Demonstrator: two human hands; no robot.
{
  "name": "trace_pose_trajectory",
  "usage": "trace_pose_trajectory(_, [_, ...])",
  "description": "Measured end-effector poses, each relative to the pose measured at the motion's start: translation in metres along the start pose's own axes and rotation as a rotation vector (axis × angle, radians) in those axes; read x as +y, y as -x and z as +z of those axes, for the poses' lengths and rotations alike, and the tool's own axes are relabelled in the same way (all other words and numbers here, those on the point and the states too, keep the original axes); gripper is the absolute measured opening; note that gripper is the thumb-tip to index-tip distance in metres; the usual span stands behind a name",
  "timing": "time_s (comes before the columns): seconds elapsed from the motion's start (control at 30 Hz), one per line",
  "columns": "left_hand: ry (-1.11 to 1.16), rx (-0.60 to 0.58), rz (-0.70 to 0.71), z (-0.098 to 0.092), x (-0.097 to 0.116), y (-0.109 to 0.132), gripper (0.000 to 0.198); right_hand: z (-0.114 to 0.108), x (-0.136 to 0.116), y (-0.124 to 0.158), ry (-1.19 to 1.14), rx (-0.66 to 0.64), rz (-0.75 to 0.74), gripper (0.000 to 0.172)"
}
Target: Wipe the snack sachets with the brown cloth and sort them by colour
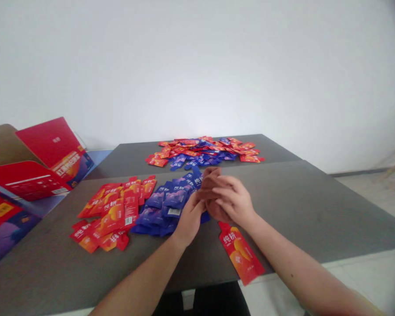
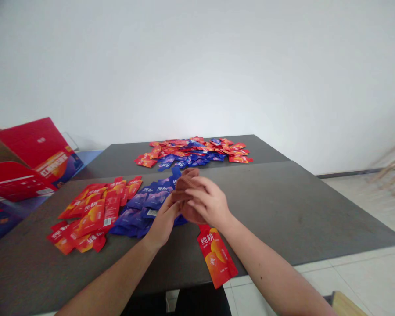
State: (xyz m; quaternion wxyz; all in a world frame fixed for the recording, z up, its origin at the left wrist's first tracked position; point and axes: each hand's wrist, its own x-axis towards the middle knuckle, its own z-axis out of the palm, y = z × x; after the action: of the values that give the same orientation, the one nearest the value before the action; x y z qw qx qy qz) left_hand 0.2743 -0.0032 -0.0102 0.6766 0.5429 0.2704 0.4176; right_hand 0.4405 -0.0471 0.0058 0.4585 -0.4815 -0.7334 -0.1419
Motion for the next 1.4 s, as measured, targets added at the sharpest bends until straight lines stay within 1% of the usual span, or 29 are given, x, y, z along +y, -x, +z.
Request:
trace_pose_trajectory(0.03, [0.012,-0.035,-0.011,0.000,-0.001,0.001,0.017,0.006,-0.002,0.003,0.005,-0.106,-0.072,0.022])
trace_pose_trajectory(0.07, [0.009,-0.070,-0.031,0.001,-0.001,0.002,0.018,0.010,-0.001,0.006,0.029,-0.174,-0.090,0.021])
trace_pose_trajectory(0.1, [-0.013,-0.105,-0.059,0.002,-0.001,0.003,0.017,0.013,0.003,0.008,0.065,-0.207,-0.056,0.020])
trace_pose_trajectory(0.13, [-0.050,-0.137,-0.088,0.003,0.000,0.005,0.015,0.015,0.010,0.008,0.097,-0.213,0.015,0.020])
trace_pose_trajectory(0.2, [-0.117,-0.190,-0.126,0.007,0.001,0.008,0.016,0.012,0.029,0.008,0.118,-0.182,0.191,0.021])
trace_pose_trajectory(0.27, [-0.116,-0.201,-0.132,0.010,0.001,0.011,0.018,0.005,0.046,0.006,0.096,-0.083,0.340,0.022])
trace_pose_trajectory(0.33, [-0.046,-0.174,-0.137,0.011,0.000,0.010,0.016,-0.005,0.053,0.006,0.088,0.101,0.437,0.023])
trace_pose_trajectory(0.37, [-0.012,-0.153,-0.146,0.011,-0.002,0.009,0.015,-0.009,0.052,0.006,0.090,0.203,0.456,0.024])
trace_pose_trajectory(0.4, [0.012,-0.131,-0.159,0.011,-0.004,0.008,0.014,-0.012,0.047,0.006,0.089,0.285,0.445,0.024])
trace_pose_trajectory(0.43, [0.032,-0.109,-0.173,0.010,-0.006,0.007,0.014,-0.014,0.041,0.007,0.081,0.332,0.404,0.024])
trace_pose_trajectory(0.47, [0.050,-0.089,-0.184,0.010,-0.008,0.005,0.015,-0.014,0.032,0.008,0.059,0.325,0.334,0.023])
trace_pose_trajectory(0.5, [0.070,-0.077,-0.186,0.009,-0.010,0.004,0.017,-0.012,0.022,0.009,0.025,0.261,0.238,0.023])
trace_pose_trajectory(0.57, [0.111,-0.084,-0.164,0.010,-0.012,0.004,0.023,-0.006,0.003,0.010,-0.029,0.044,0.042,0.022])
trace_pose_trajectory(0.6, [0.127,-0.105,-0.150,0.011,-0.012,0.004,0.025,-0.002,-0.004,0.010,-0.027,-0.057,-0.021,0.022])
trace_pose_trajectory(0.63, [0.130,-0.129,-0.140,0.011,-0.011,0.005,0.024,0.001,-0.008,0.010,-0.001,-0.126,-0.041,0.022])
trace_pose_trajectory(0.67, [0.115,-0.153,-0.138,0.012,-0.009,0.006,0.021,0.004,-0.010,0.010,0.045,-0.158,-0.018,0.022])
trace_pose_trajectory(0.7, [0.084,-0.174,-0.145,0.013,-0.007,0.008,0.017,0.006,-0.007,0.009,0.097,-0.165,0.041,0.023])
trace_pose_trajectory(0.77, [-0.007,-0.213,-0.161,0.013,-0.001,0.010,0.010,0.006,0.006,0.007,0.167,-0.173,0.198,0.025])
trace_pose_trajectory(0.83, [-0.140,-0.217,-0.120,0.010,0.006,0.011,0.014,0.001,0.028,0.006,0.196,-0.156,0.364,0.028])
trace_pose_trajectory(0.9, [-0.303,-0.146,-0.022,0.005,0.012,0.008,0.019,-0.006,0.050,0.006,0.187,-0.062,0.504,0.032])
trace_pose_trajectory(0.97, [-0.509,-0.019,0.107,-0.002,0.016,0.004,0.021,-0.012,0.065,0.006,0.143,0.082,0.591,0.036])
trace_pose_trajectory(1.03, [-0.741,0.099,0.204,-0.007,0.017,-0.002,0.019,-0.013,0.071,0.007,0.081,0.178,0.620,0.038])
trace_pose_trajectory(1.07, [-0.860,0.138,0.231,-0.010,0.016,-0.005,0.016,-0.012,0.071,0.007,0.054,0.197,0.624,0.038])
trace_pose_trajectory(1.13, [-1.096,0.190,0.258,-0.013,0.011,-0.009,0.007,-0.008,0.069,0.007,0.009,0.185,0.625,0.037])
trace_pose_trajectory(1.17, [-1.204,0.210,0.279,-0.015,0.009,-0.010,0.013,-0.006,0.067,0.007,-0.011,0.170,0.623,0.037])
trace_pose_trajectory(1.23, [-1.391,0.243,0.362,-0.016,0.003,-0.012,0.033,-0.002,0.065,0.008,-0.038,0.153,0.624,0.037])
trace_pose_trajectory(1.3, [-1.526,0.256,0.454,-0.018,-0.002,-0.013,0.046,-0.001,0.065,0.008,-0.045,0.160,0.635,0.038])
trace_pose_trajectory(1.33, [-1.574,0.244,0.477,-0.018,-0.004,-0.014,0.047,-0.001,0.066,0.009,-0.043,0.170,0.644,0.039])
trace_pose_trajectory(1.4, [-1.643,0.202,0.469,-0.020,-0.008,-0.015,0.042,-0.002,0.067,0.009,-0.037,0.180,0.653,0.039])
